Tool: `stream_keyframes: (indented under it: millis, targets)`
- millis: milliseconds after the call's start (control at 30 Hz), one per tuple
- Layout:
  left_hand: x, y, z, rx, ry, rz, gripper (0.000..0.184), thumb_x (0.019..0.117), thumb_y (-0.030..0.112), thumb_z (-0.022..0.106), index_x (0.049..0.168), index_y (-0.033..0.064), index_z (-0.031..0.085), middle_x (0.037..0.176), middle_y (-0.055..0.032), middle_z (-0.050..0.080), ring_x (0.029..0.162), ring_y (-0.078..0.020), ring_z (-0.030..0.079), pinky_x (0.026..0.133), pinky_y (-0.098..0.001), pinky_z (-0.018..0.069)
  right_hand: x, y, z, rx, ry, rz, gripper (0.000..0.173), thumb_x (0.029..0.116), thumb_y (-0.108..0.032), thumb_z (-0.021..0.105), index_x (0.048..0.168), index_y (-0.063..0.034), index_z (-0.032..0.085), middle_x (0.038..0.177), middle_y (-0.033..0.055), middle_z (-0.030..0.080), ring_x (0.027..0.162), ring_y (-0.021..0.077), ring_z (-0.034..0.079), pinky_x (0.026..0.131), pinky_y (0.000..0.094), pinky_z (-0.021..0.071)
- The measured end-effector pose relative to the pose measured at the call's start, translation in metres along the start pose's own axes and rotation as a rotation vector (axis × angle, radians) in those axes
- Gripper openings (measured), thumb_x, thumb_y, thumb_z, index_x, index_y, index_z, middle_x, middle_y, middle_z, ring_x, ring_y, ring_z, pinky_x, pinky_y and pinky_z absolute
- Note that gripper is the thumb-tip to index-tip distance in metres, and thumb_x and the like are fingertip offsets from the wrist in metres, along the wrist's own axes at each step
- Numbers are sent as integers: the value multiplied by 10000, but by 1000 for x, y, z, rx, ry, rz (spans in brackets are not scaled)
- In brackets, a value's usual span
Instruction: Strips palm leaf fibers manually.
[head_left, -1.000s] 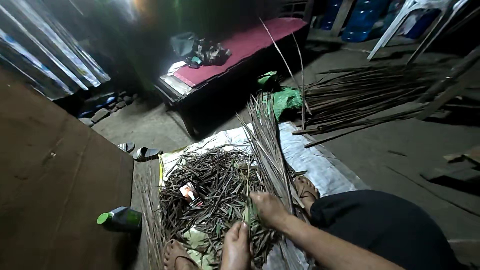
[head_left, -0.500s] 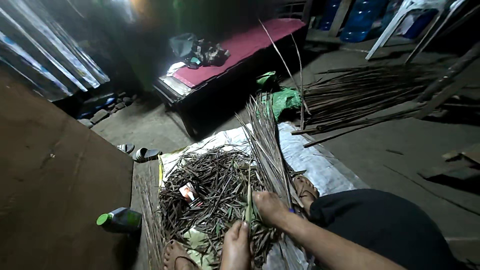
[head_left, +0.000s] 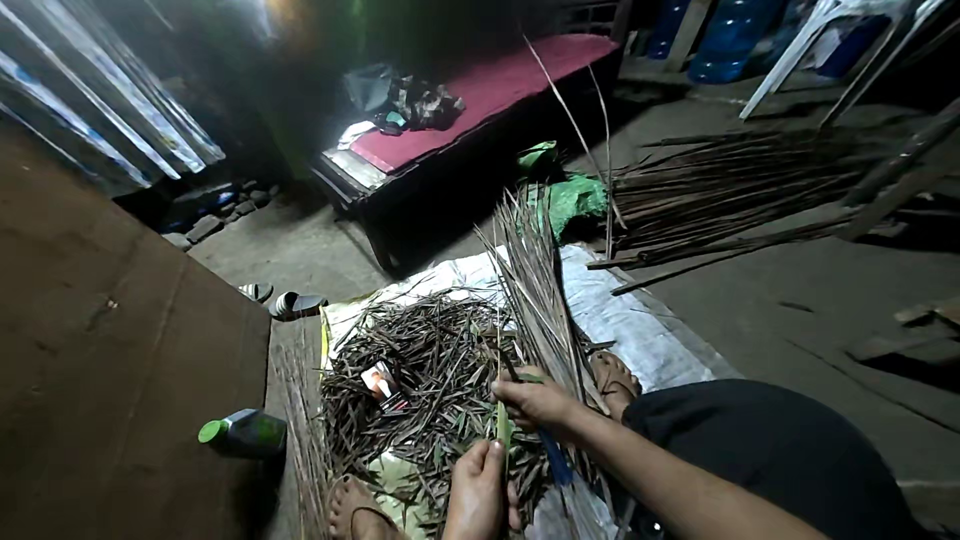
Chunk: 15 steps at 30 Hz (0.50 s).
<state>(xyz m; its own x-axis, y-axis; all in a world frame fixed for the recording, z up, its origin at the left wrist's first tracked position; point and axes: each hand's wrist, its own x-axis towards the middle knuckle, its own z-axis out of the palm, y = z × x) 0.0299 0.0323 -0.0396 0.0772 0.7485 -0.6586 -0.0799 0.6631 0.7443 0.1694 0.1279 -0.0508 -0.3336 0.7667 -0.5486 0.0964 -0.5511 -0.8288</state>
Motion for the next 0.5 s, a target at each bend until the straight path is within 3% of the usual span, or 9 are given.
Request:
stream_keyframes:
  millis: [100,200,233,300,333,400,500]
  targets:
    - [-5,0,1,-8,-72,-4,273,1134,176,346,1023,21,540,552,-13,545,411,-71,532,404,-200,472,7,-7,-11,-94,173,-126,219,1092,-156,463,1017,-1,597,691,-12,489,510,58,417,498,232,388]
    - [-4,-5,1,-30,-77,19,264,1128,151,353,998,22,542,543,3,523,406,-55,506,405,-191,457,8,-11,-23,-244,253,-168,274,1110,-187,422,1095,18,604,736,20,487,566,88,458,552,257,430]
    - [-4,-5,0,-37,-53,20,265,1129,153,355,992,19,539,541,11,503,400,-46,484,397,-183,441,3,-11,-23,-399,215,-184,294,1101,-157,424,1148,54,624,822,91,558,661,145,524,646,313,473]
    - [-1,-2,-1,-61,12,16,271,1130,160,364,984,14,540,539,20,472,387,-32,445,379,-167,404,-11,-12,-14,-754,48,-165,301,1048,-72,468,1242,83,639,1079,250,676,994,339,660,920,492,511]
    - [0,-1,-1,-80,38,14,274,1130,164,366,985,12,541,541,22,462,385,-28,433,375,-162,391,-18,-10,-5,-886,-22,-136,293,1012,-52,507,1245,65,643,1128,267,680,1077,393,663,960,551,504]
    - [2,1,-1,-115,61,14,272,1131,164,362,975,22,533,545,27,446,384,-24,414,372,-156,373,-29,-3,13,-1024,-96,-105,243,985,-66,560,1180,53,643,1069,274,678,1046,439,665,895,604,512]
    - [-1,3,3,-141,45,3,284,1133,156,340,947,39,521,547,43,428,386,-10,385,373,-144,348,-33,-6,21,-1116,-65,-61,253,1020,-105,535,1177,68,631,1113,288,673,1099,454,656,919,605,505]
